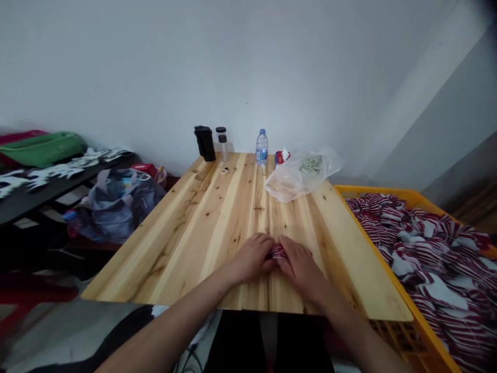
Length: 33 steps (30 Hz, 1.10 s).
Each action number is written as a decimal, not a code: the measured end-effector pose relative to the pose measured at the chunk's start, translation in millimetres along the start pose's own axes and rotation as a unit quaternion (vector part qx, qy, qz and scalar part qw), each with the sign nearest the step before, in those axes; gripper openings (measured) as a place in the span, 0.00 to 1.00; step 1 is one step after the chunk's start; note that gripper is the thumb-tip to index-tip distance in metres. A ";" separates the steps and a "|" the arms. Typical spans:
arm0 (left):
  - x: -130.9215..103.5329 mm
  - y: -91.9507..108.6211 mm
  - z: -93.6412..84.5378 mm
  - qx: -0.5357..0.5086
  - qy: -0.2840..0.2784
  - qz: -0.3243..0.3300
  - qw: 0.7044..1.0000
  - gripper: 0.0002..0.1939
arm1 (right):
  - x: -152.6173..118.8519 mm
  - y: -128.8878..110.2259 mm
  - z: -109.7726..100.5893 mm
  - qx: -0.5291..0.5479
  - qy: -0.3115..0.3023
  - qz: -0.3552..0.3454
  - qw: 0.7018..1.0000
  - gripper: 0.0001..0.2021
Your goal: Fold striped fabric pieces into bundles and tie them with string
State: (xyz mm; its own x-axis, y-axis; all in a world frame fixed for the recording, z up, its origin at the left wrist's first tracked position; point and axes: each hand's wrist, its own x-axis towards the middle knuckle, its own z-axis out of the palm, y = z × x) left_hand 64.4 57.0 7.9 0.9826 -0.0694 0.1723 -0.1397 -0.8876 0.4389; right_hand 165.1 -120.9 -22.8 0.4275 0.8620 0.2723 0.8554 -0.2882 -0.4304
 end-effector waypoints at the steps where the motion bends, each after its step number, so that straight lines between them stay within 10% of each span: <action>1: -0.8 -1.1 3.9 0.010 0.019 -0.009 1.000 0.20 | 0.2 -0.3 2.1 -0.016 -0.008 0.002 1.000 0.26; 24: 3.8 -0.3 20.5 0.007 0.055 -0.049 0.997 0.21 | 2.7 -15.7 9.6 -0.111 0.080 0.026 0.990 0.26; 33: 4.1 0.2 19.8 0.004 0.083 -0.083 0.993 0.13 | 26.2 -41.1 3.3 -0.059 0.104 0.109 0.987 0.10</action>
State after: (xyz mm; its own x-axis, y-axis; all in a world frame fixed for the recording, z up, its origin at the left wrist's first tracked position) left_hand 70.8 47.6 -8.8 0.9582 0.1538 0.2413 0.0245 -0.8844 0.4662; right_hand 140.2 -85.1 -0.8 0.6453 0.6735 0.3606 0.7594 -0.5138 -0.3991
